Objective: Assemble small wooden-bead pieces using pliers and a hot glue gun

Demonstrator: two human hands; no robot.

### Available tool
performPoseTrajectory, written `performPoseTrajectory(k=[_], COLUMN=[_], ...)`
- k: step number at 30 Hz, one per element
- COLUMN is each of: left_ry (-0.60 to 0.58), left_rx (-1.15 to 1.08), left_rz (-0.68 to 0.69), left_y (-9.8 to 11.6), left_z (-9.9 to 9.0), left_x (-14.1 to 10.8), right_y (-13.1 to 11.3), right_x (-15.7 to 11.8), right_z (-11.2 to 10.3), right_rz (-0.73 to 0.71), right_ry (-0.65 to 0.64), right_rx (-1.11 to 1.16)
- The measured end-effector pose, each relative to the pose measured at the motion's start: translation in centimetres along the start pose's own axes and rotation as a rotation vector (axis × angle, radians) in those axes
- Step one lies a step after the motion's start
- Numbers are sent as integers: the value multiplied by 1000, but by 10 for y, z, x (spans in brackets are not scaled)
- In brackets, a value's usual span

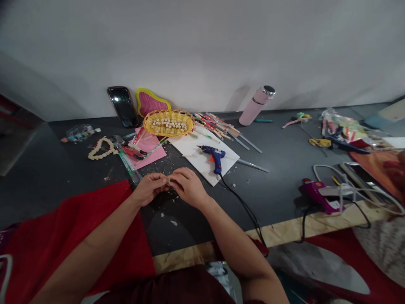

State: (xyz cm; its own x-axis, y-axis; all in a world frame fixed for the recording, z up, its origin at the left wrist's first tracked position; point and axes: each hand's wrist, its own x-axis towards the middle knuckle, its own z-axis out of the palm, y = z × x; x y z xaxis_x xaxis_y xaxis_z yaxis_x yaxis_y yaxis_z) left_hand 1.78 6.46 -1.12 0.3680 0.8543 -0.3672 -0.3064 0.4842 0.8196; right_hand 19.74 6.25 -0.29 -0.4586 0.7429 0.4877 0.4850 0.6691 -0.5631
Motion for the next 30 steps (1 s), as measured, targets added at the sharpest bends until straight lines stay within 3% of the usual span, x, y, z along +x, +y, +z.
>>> performPoseTrajectory(k=[25, 30], left_ry=[6, 33], left_rx=[-17, -88], left_rz=[-17, 0], left_y=[2, 8], left_z=[4, 5], left_x=[-1, -2], right_y=[-2, 7], right_x=[0, -5], right_z=[-1, -5], right_rz=[12, 83], right_ry=[-20, -4], right_rx=[20, 67])
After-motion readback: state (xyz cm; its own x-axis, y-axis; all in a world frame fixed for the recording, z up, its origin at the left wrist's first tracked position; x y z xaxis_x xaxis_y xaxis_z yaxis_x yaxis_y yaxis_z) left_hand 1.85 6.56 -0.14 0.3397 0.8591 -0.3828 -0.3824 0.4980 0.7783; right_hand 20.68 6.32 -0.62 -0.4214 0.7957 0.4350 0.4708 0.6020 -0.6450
